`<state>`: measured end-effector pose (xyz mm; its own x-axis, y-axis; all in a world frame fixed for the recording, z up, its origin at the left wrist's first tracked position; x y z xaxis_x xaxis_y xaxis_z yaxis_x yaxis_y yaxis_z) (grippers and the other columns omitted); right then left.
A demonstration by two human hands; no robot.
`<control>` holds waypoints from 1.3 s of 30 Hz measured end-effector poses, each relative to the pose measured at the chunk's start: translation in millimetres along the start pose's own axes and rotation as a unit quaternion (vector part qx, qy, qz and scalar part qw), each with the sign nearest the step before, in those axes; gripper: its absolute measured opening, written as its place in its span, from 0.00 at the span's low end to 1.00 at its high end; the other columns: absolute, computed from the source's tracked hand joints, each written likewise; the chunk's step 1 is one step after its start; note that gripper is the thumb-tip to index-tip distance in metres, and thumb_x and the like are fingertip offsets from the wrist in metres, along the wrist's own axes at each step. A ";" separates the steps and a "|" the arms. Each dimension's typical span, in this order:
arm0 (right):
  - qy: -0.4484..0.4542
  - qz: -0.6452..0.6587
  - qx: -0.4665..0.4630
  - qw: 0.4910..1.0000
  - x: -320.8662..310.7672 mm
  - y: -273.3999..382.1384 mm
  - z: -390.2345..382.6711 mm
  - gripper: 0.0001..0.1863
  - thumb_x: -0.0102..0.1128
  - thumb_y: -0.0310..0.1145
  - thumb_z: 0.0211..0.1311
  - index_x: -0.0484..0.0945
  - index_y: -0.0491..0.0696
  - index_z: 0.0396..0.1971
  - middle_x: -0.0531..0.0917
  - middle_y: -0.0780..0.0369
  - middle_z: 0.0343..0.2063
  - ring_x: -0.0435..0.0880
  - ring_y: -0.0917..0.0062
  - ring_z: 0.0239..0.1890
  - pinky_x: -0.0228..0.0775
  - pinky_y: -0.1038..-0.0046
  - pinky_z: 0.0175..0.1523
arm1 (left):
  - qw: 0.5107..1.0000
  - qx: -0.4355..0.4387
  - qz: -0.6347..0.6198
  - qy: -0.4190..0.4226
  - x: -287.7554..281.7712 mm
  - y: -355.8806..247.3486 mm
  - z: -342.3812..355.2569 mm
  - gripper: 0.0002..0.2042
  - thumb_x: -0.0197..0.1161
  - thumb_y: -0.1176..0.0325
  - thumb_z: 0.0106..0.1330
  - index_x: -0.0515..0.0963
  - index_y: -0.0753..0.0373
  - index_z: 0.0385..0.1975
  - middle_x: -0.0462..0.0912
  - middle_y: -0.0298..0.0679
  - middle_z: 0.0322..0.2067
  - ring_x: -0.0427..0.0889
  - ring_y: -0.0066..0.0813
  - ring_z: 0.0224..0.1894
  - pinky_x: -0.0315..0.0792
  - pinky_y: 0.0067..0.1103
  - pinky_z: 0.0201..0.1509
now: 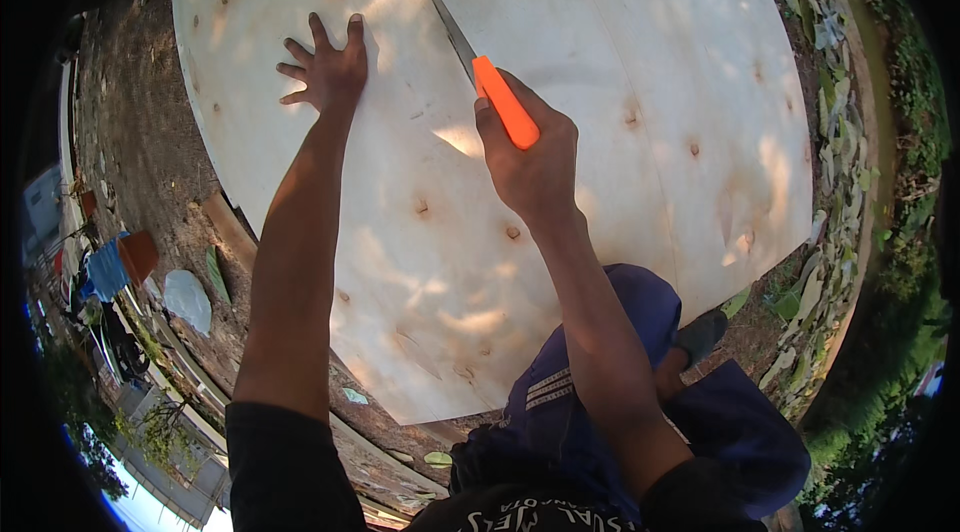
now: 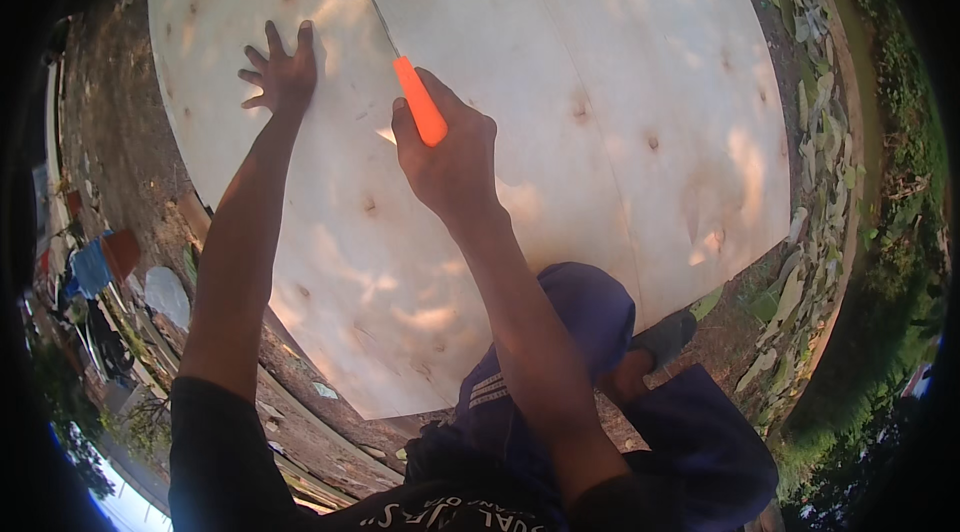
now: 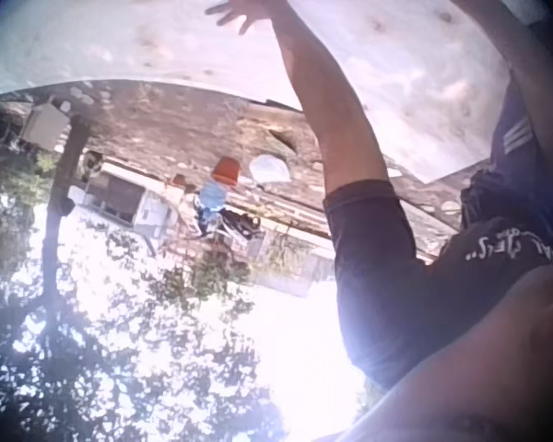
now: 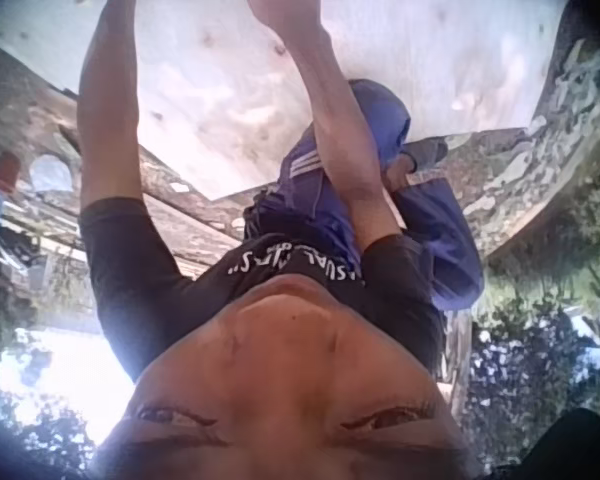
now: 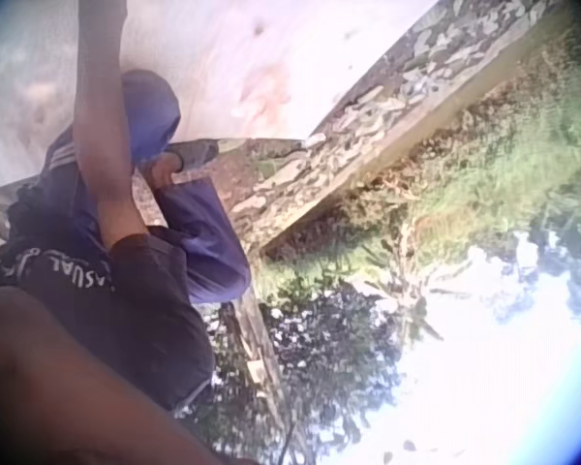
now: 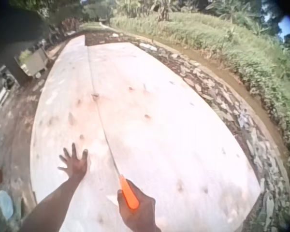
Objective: The person uses a hand saw to cut a large sheet of plywood placed on the ground. They saw along a marked line, pause to reposition, and continue cutting until a section separates.
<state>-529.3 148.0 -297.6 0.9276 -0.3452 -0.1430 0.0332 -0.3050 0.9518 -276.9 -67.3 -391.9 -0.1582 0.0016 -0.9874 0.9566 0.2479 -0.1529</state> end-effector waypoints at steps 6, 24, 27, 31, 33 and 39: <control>-0.038 -0.015 -0.047 0.998 -20.7 -11.9 -115.2 0.22 0.64 0.24 0.69 0.79 0.40 0.62 0.85 0.65 0.25 0.82 0.86 0.26 0.76 0.80 0.35 | 1.000 -0.013 0.006 -0.004 -6.6 27.2 4.4 0.47 0.44 0.21 0.66 0.52 0.39 0.82 0.41 0.54 0.82 0.32 0.71 0.81 0.28 0.77 0.70; -0.067 -0.003 -0.013 0.998 -32.9 -33.3 -81.7 0.20 0.67 0.24 0.67 0.81 0.37 0.58 0.87 0.62 0.26 0.84 0.83 0.23 0.76 0.78 0.30 | 1.000 -0.009 0.013 -0.002 -0.3 11.7 3.7 0.47 0.43 0.21 0.66 0.52 0.39 0.82 0.40 0.54 0.82 0.33 0.72 0.81 0.30 0.78 0.70; -0.071 -0.055 -0.059 0.994 -48.6 -24.5 -119.1 0.21 0.69 0.25 0.66 0.81 0.36 0.57 0.89 0.59 0.28 0.84 0.81 0.22 0.77 0.78 0.31 | 1.000 -0.010 0.013 -0.007 0.3 18.6 9.1 0.47 0.43 0.20 0.65 0.52 0.38 0.82 0.40 0.54 0.82 0.33 0.72 0.81 0.30 0.78 0.70; -0.095 -0.149 -0.104 0.979 -111.9 1.0 -172.8 0.24 0.71 0.25 0.63 0.80 0.35 0.59 0.91 0.55 0.34 0.86 0.77 0.24 0.79 0.75 0.34 | 1.000 -0.014 0.013 -0.002 2.2 21.6 0.8 0.47 0.43 0.20 0.65 0.52 0.38 0.82 0.41 0.53 0.82 0.34 0.72 0.81 0.30 0.78 0.70; -0.102 -0.199 -0.129 0.966 -134.0 16.6 -173.9 0.26 0.72 0.26 0.62 0.80 0.35 0.60 0.91 0.54 0.35 0.86 0.76 0.25 0.80 0.74 0.35 | 1.000 -0.016 0.017 -0.005 2.6 23.9 1.7 0.46 0.43 0.21 0.65 0.52 0.37 0.82 0.41 0.52 0.82 0.34 0.71 0.81 0.30 0.78 0.70; -0.112 -0.312 -0.231 0.915 -183.0 16.3 -136.1 0.30 0.74 0.30 0.61 0.78 0.42 0.64 0.86 0.62 0.28 0.83 0.73 0.23 0.76 0.72 0.32 | 1.000 -0.014 0.015 -0.016 0.7 28.0 13.3 0.41 0.43 0.25 0.69 0.52 0.31 0.81 0.41 0.49 0.83 0.37 0.71 0.81 0.31 0.80 0.68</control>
<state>-647.8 327.0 -219.1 0.5767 -0.4218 -0.6997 0.7313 -0.1153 0.6723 -247.0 -73.2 -397.4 -0.1207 -0.0205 -0.9925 0.9535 0.2758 -0.1216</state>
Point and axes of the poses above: each hand's wrist, its own z-axis towards the middle knuckle, its own x-axis out of the palm, y = z × x, the point moved 8 cm from there along z, towards the middle knuckle
